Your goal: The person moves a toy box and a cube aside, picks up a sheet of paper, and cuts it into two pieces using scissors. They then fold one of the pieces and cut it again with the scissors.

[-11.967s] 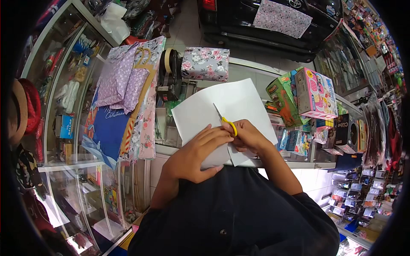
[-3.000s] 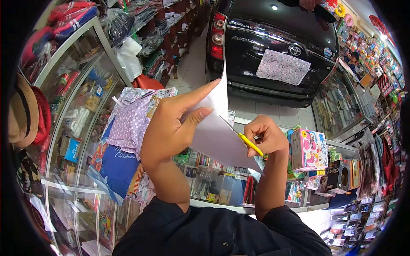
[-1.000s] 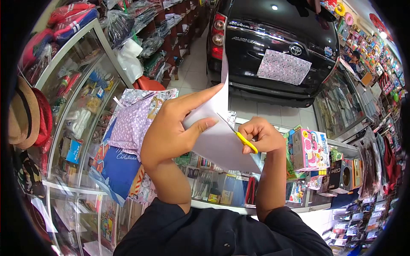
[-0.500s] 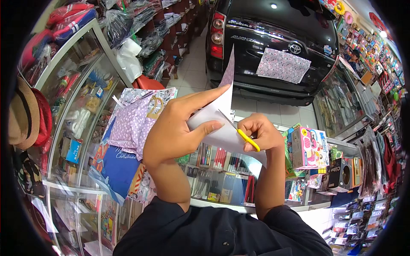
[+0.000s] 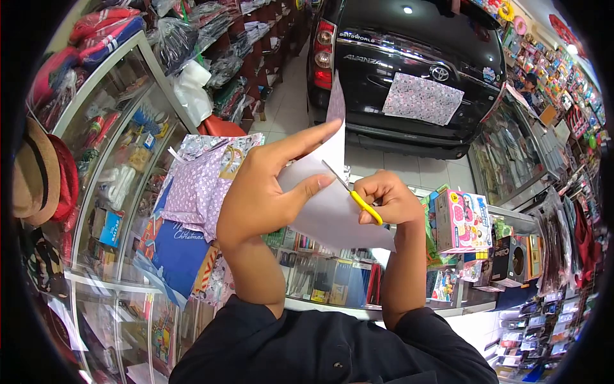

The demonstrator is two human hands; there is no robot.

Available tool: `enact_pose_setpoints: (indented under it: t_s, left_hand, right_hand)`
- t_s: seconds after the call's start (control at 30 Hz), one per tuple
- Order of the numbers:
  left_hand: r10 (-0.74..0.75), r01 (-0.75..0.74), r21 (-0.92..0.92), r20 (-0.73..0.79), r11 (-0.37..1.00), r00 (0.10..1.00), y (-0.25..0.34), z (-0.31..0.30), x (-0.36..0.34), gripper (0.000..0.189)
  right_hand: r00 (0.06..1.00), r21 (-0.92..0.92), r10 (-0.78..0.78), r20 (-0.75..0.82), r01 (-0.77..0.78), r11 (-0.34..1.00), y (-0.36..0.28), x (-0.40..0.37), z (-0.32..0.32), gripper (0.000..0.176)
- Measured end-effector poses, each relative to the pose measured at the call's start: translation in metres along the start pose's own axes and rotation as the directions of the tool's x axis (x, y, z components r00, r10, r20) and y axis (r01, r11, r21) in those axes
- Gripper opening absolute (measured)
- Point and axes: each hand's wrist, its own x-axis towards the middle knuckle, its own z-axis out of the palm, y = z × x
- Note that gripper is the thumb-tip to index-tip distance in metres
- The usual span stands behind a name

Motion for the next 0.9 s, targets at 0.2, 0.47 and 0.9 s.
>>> enact_pose_setpoints:
  t_s: [0.2,0.47,0.9]
  left_hand:
    - [0.020,-0.022,0.050,0.056,0.999,0.998,-0.006,-0.005,0.001,0.056]
    - [-0.038,0.036,0.025,0.099,0.999,0.994,-0.005,-0.004,-0.002,0.057]
    - [-0.021,0.017,0.050,0.094,0.999,0.995,-0.006,-0.002,-0.001,0.063]
  right_hand:
    - [0.999,-0.086,-0.049,-0.002,0.048,0.995,0.002,0.001,-0.001,0.034]
    - [1.000,-0.012,0.018,-0.006,-0.018,1.000,0.006,-0.001,-0.003,0.051]
    - [0.999,-0.050,-0.031,0.021,0.032,0.998,0.006,-0.001,-0.005,0.040]
